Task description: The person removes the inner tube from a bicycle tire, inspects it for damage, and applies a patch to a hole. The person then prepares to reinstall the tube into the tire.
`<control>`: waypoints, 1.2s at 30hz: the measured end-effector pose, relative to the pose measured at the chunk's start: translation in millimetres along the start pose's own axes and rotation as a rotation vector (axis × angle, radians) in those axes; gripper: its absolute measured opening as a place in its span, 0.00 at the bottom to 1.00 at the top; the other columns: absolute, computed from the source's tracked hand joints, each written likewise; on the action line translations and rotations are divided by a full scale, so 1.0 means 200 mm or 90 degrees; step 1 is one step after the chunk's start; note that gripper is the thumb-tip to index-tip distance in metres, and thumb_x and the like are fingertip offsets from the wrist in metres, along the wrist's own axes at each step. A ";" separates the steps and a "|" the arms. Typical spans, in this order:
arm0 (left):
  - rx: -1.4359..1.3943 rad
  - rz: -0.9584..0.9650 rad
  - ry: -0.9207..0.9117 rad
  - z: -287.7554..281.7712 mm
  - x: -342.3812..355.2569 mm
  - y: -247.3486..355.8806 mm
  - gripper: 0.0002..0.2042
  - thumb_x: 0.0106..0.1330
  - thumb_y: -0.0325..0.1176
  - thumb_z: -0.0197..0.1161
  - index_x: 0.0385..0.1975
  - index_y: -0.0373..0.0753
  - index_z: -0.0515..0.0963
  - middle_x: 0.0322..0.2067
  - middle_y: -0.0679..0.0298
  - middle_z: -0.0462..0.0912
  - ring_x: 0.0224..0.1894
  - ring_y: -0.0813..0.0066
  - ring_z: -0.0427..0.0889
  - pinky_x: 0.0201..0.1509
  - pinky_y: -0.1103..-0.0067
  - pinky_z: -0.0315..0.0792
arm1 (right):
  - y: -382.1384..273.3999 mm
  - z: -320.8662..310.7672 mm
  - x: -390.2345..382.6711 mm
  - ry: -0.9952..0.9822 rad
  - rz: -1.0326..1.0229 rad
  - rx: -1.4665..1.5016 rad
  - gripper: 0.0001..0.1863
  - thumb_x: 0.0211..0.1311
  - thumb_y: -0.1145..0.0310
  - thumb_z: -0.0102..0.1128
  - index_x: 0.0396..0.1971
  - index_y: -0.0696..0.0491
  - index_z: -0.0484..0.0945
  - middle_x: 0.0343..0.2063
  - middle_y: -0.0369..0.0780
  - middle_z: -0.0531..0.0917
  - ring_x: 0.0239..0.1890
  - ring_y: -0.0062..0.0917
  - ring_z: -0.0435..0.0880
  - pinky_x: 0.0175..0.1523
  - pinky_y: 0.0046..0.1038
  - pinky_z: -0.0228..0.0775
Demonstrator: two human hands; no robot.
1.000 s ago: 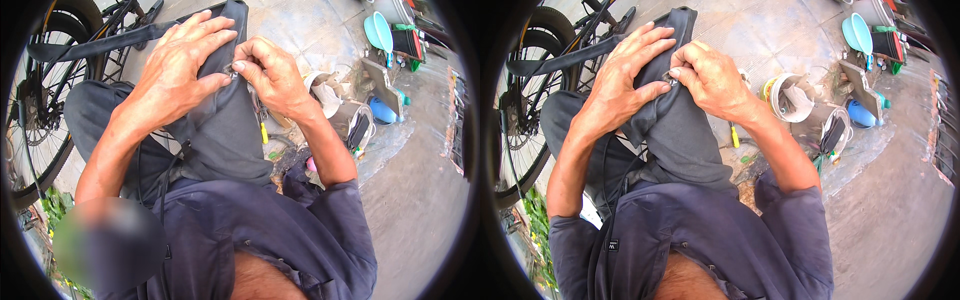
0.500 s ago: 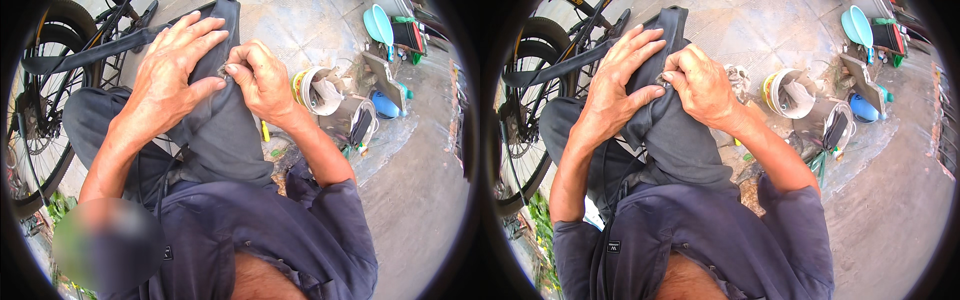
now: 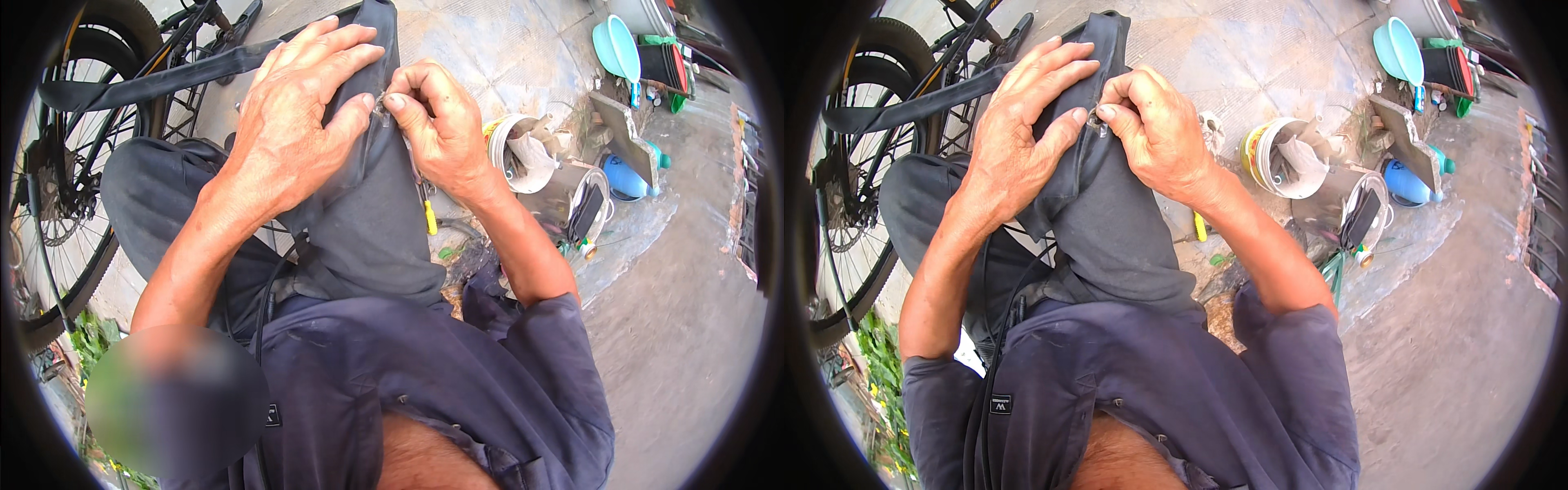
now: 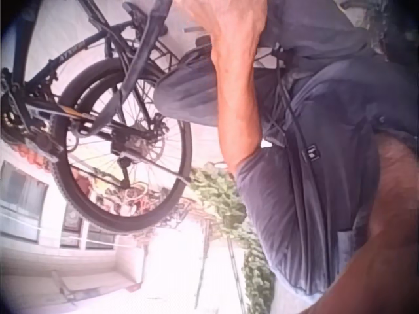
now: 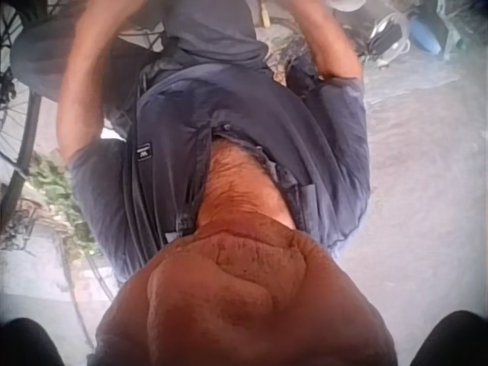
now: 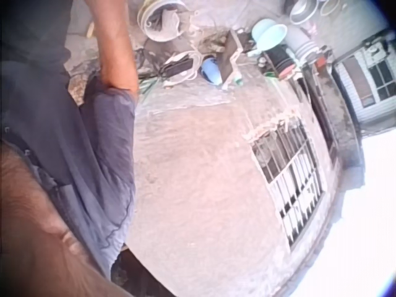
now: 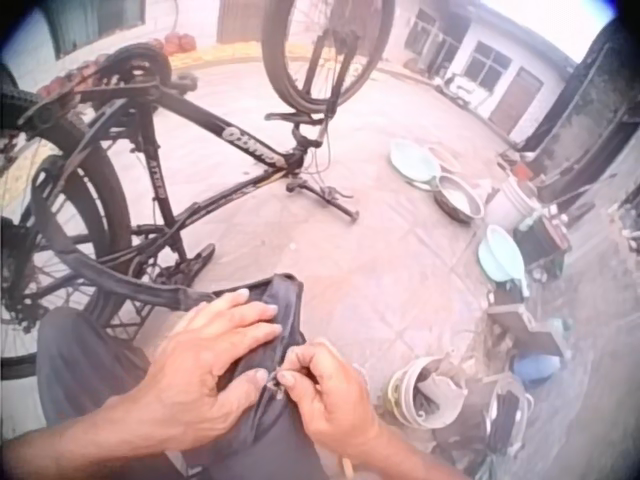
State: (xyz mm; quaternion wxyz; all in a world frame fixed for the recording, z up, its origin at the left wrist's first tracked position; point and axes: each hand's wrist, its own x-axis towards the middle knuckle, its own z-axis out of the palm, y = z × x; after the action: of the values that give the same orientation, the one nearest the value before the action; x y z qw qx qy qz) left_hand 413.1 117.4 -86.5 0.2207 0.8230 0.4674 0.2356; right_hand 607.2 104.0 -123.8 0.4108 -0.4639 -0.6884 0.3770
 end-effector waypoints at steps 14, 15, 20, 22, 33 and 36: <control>0.006 -0.021 0.023 0.02 0.01 0.03 0.22 0.59 0.30 0.66 0.56 0.41 0.78 0.62 0.63 0.75 0.71 0.61 0.64 0.74 0.66 0.58 | -0.09 -0.11 0.05 -0.047 0.332 0.060 0.24 0.64 0.49 0.65 0.24 0.59 0.80 0.16 0.32 0.76 0.20 0.13 0.72 0.24 0.21 0.64; 0.004 -0.023 0.025 0.03 0.01 0.03 0.22 0.59 0.30 0.66 0.56 0.41 0.78 0.62 0.63 0.75 0.71 0.60 0.64 0.74 0.66 0.58 | -0.12 -0.12 0.06 -0.081 0.380 0.059 0.25 0.64 0.48 0.64 0.24 0.59 0.80 0.16 0.33 0.77 0.20 0.13 0.72 0.24 0.21 0.64; 0.028 -0.010 0.043 0.05 0.01 0.02 0.22 0.59 0.29 0.65 0.56 0.40 0.78 0.62 0.63 0.75 0.70 0.60 0.65 0.73 0.65 0.58 | -0.24 -0.14 0.15 -0.212 0.474 -0.058 0.26 0.62 0.46 0.64 0.23 0.57 0.81 0.16 0.35 0.78 0.16 0.16 0.72 0.20 0.22 0.61; 0.034 -0.008 0.046 0.06 0.01 0.02 0.21 0.59 0.29 0.65 0.55 0.40 0.78 0.62 0.63 0.75 0.70 0.60 0.65 0.73 0.65 0.58 | -0.27 -0.15 0.20 -0.244 0.531 -0.020 0.23 0.64 0.49 0.63 0.23 0.57 0.81 0.15 0.35 0.77 0.15 0.16 0.70 0.19 0.22 0.59; -0.015 0.029 -0.003 -0.01 -0.03 -0.03 0.21 0.64 0.29 0.63 0.59 0.39 0.75 0.65 0.62 0.71 0.72 0.60 0.61 0.74 0.64 0.55 | -0.21 -0.07 0.09 -0.143 0.517 0.306 0.16 0.68 0.61 0.59 0.25 0.56 0.79 0.14 0.31 0.73 0.12 0.10 0.62 0.16 0.17 0.50; 0.013 0.028 -0.019 -0.03 -0.04 -0.03 0.21 0.65 0.29 0.62 0.59 0.39 0.75 0.65 0.63 0.71 0.72 0.59 0.61 0.74 0.64 0.55 | -0.18 -0.01 0.02 -0.069 0.507 0.408 0.15 0.67 0.61 0.59 0.25 0.56 0.80 0.15 0.32 0.74 0.14 0.10 0.65 0.17 0.16 0.51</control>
State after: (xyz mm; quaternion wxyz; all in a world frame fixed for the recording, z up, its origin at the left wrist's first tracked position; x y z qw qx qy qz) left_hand 401.7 114.3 -87.7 0.2142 0.8386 0.4482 0.2236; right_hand 597.0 97.2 -90.3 0.3204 -0.5209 -0.3284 0.7199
